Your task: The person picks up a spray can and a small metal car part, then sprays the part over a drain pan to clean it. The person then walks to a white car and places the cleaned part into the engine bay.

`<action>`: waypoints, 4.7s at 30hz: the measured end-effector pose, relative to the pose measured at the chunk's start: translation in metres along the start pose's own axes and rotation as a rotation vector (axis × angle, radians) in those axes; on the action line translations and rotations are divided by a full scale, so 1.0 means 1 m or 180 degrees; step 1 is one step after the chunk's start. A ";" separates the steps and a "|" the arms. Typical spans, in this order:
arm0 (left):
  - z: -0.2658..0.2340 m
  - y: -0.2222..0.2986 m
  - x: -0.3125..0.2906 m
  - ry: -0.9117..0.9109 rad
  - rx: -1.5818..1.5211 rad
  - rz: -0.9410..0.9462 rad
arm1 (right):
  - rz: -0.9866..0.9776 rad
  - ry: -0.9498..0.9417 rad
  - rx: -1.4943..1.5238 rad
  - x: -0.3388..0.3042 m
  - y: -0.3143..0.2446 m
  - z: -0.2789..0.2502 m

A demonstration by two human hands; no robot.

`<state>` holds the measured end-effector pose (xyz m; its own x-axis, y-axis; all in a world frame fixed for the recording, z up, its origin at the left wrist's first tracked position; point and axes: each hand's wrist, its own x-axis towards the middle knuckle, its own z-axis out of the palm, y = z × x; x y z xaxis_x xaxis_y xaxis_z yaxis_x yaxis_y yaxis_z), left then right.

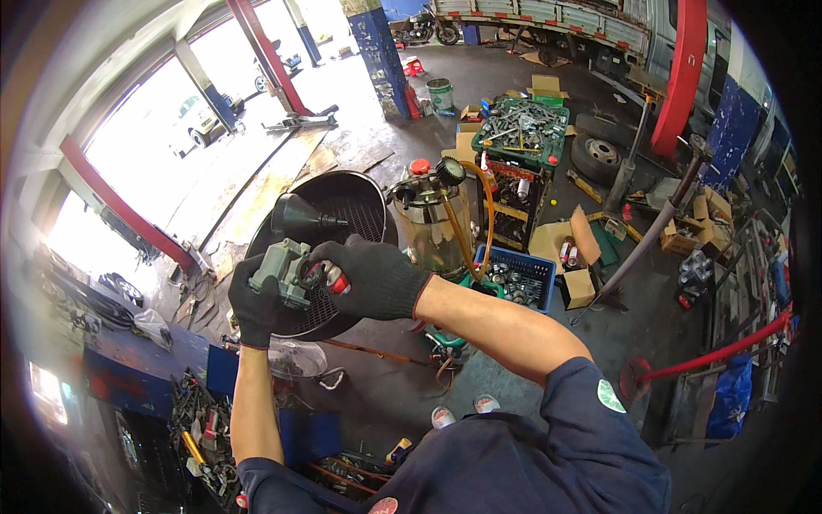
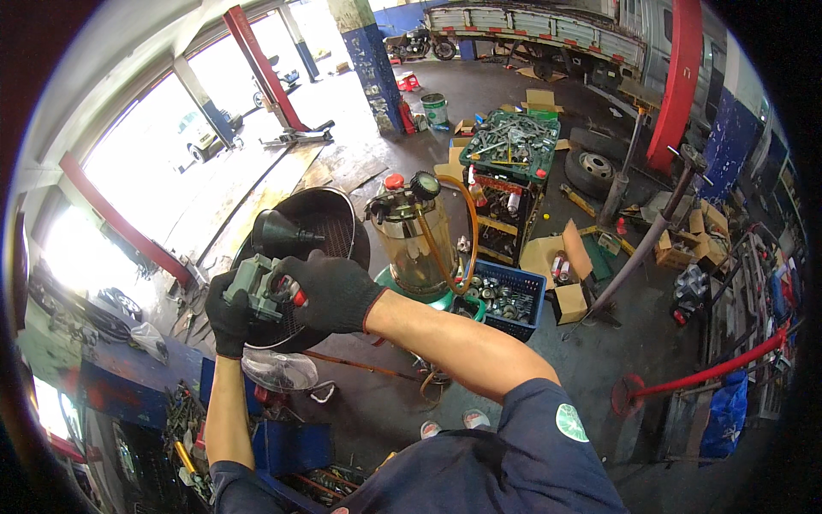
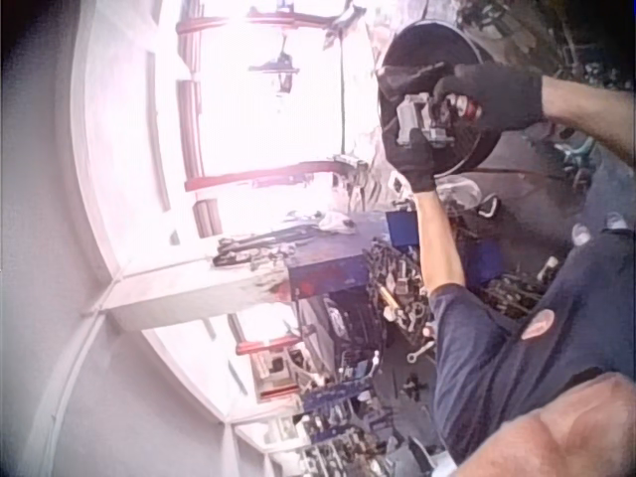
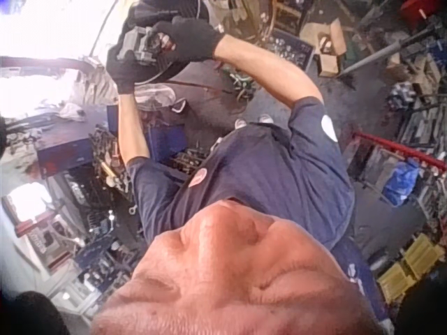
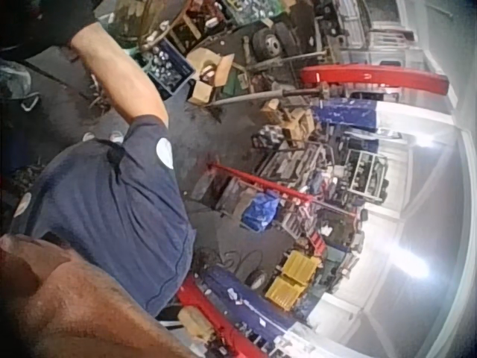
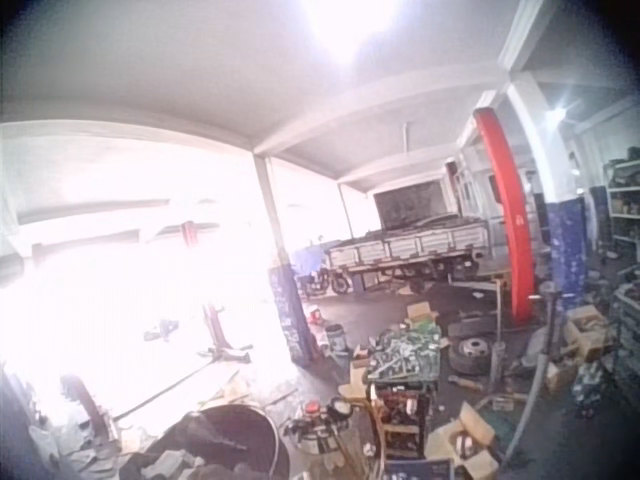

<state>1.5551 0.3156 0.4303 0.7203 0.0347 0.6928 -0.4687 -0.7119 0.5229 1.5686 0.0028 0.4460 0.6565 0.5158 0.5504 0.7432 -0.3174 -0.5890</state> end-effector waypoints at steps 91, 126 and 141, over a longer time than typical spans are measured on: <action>-0.030 0.051 0.039 -0.2766 0.2066 0.1302 | 0.0537 -0.0009 0.0196 -0.043 0.022 -0.040; -0.012 -0.005 0.024 -0.1844 0.0460 -0.0839 | 0.0454 0.0054 0.0346 -0.052 0.010 0.002; -0.008 0.033 0.034 -0.1623 0.0158 -0.1280 | -0.0058 -0.0181 -0.0386 -0.019 0.000 0.003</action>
<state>1.5603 0.2986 0.4755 0.9926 -0.0232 0.1189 -0.0965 -0.7447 0.6604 1.5562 -0.0049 0.4339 0.6370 0.5655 0.5239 0.7673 -0.3998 -0.5014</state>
